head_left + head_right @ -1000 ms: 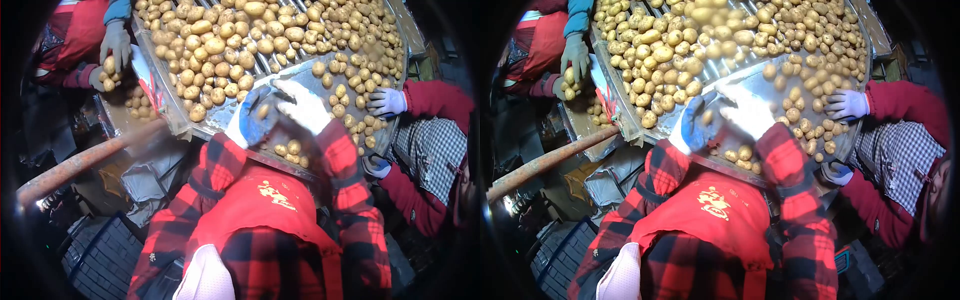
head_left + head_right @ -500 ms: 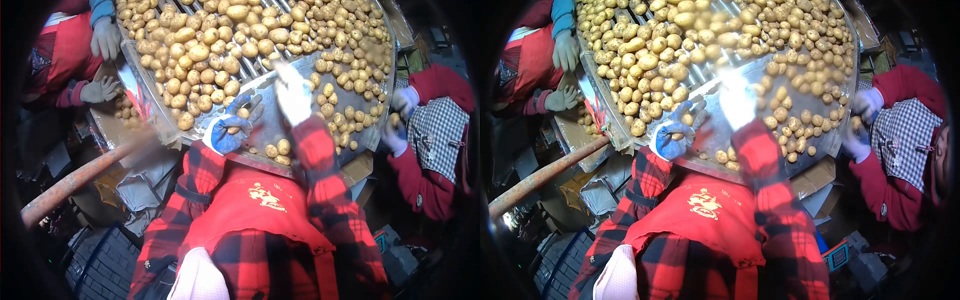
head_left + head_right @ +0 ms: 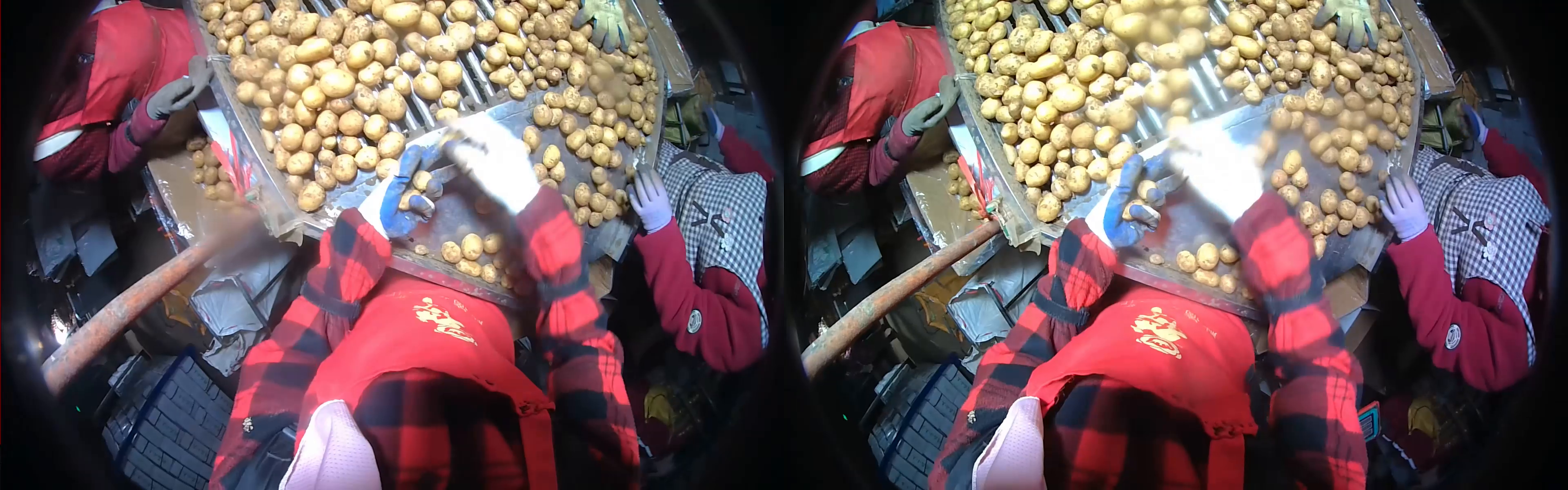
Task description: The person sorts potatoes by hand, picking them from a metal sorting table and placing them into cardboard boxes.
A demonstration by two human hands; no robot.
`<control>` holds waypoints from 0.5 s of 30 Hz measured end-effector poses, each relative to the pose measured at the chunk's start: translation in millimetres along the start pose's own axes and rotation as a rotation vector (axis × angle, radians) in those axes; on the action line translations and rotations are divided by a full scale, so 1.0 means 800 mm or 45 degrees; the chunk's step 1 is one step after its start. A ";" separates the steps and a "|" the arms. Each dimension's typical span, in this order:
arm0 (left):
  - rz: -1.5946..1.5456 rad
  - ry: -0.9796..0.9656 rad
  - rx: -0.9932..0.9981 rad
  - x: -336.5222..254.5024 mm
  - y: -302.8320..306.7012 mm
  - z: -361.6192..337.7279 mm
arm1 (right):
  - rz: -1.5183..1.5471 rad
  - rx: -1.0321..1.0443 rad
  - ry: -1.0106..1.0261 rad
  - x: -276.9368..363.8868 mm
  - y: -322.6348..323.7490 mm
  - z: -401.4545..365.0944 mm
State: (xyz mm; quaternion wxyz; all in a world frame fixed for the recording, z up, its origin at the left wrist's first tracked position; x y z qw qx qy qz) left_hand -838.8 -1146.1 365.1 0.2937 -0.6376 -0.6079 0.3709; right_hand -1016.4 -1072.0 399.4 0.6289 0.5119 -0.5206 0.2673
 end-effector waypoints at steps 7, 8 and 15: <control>-0.199 -0.042 0.374 -0.024 0.023 -0.021 | -0.913 -0.201 0.426 -0.053 -0.071 0.054; -0.313 -0.043 0.320 -0.027 0.021 -0.023 | -1.014 -0.255 0.475 -0.071 -0.084 0.061; -0.098 -0.360 0.077 0.002 0.008 -0.009 | 0.092 -0.380 0.182 -0.022 -0.043 0.016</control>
Point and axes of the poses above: each hand's wrist, its own z-axis towards the middle knuckle, its own y-axis out of the back of the hand, x = y × z, the point moved 2 cm from there along z, towards the middle knuckle, and after that the axes turned 9 degrees about z, right-handed, at the moved point
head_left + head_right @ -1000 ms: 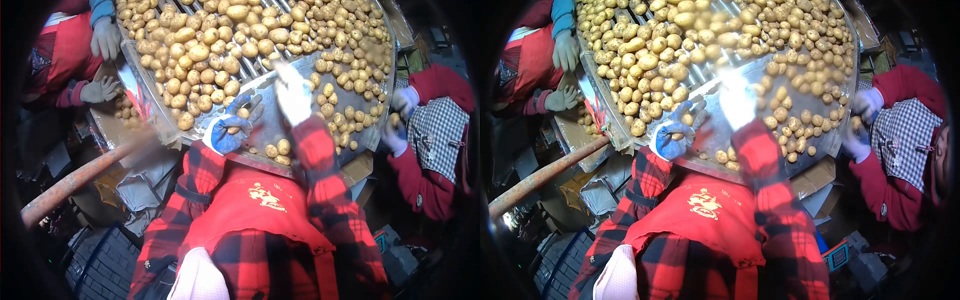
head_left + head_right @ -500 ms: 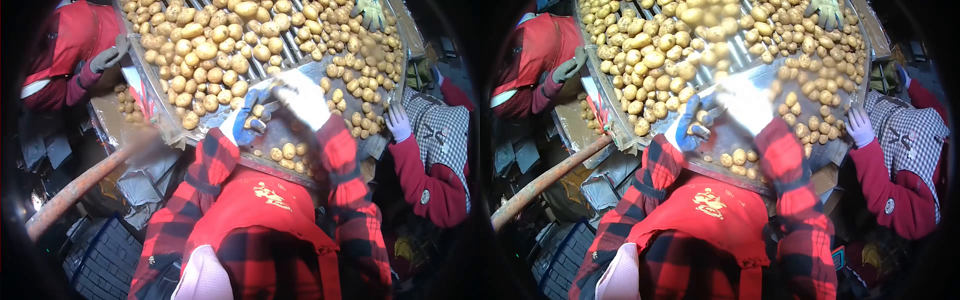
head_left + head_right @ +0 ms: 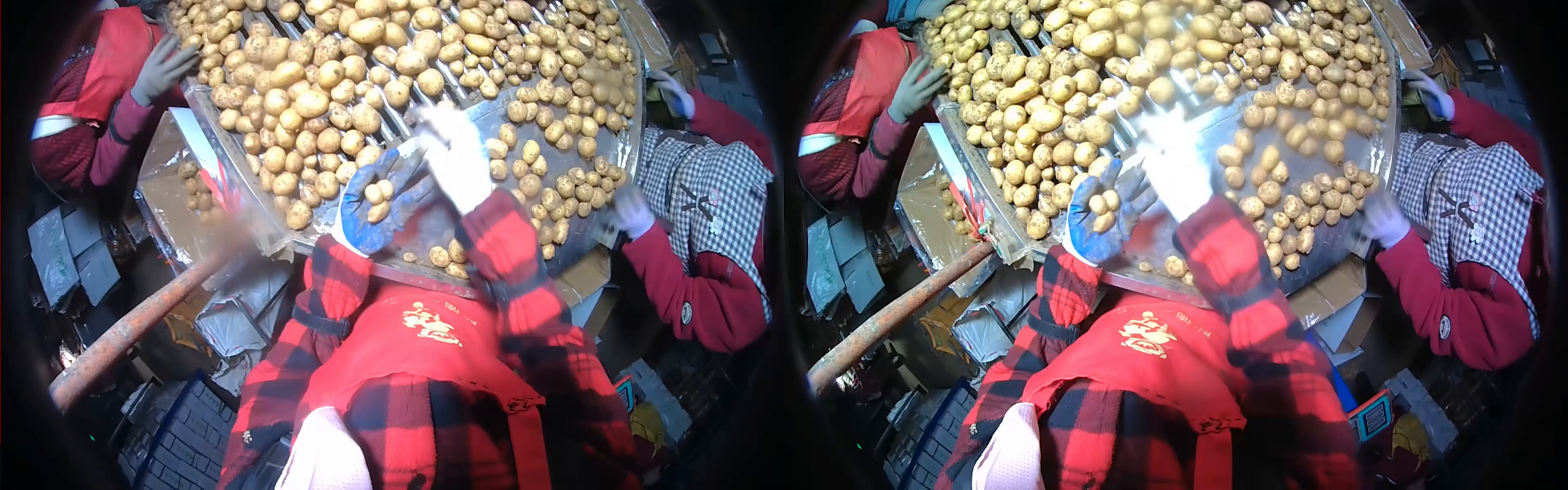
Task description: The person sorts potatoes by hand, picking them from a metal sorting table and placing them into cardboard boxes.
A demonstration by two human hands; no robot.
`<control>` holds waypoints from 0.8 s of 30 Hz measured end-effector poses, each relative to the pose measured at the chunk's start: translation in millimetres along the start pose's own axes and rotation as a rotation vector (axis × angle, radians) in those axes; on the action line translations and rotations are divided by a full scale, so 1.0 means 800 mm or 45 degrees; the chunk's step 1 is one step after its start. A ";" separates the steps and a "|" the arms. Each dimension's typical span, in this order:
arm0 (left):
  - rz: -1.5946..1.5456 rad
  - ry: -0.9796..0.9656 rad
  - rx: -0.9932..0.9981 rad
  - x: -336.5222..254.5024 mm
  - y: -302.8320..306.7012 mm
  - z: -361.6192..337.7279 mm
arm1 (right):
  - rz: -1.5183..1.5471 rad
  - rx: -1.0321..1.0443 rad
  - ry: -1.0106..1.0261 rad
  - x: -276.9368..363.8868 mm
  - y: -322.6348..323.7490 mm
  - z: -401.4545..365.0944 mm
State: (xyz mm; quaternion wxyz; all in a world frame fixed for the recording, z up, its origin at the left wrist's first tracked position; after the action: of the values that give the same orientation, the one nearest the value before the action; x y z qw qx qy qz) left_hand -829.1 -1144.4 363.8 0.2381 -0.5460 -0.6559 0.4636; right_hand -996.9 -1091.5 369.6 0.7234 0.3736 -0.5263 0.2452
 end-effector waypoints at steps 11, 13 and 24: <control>-0.358 0.193 0.150 -0.006 -0.016 0.020 | -0.149 -0.595 -0.196 -0.089 0.063 0.105; -0.390 0.234 0.184 -0.005 -0.017 0.012 | -0.726 -0.309 -0.477 -0.045 0.064 0.130; -0.157 0.263 0.221 0.020 -0.034 0.013 | -1.079 -0.417 -0.148 -0.033 0.067 0.140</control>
State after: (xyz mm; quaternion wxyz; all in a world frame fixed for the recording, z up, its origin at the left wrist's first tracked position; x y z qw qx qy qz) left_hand -855.6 -1132.2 379.5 0.3786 -0.5269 -0.6177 0.4444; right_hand -1110.5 -1147.4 378.3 0.7787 0.4498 -0.3985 -0.1803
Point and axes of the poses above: each hand's wrist, its own z-axis towards the middle knuckle, its own y-axis out of the back of the hand, x = y × z, the point moved 2 cm from there along z, towards the middle knuckle, and after that the axes turned 9 degrees about z, right-handed, at the moved point
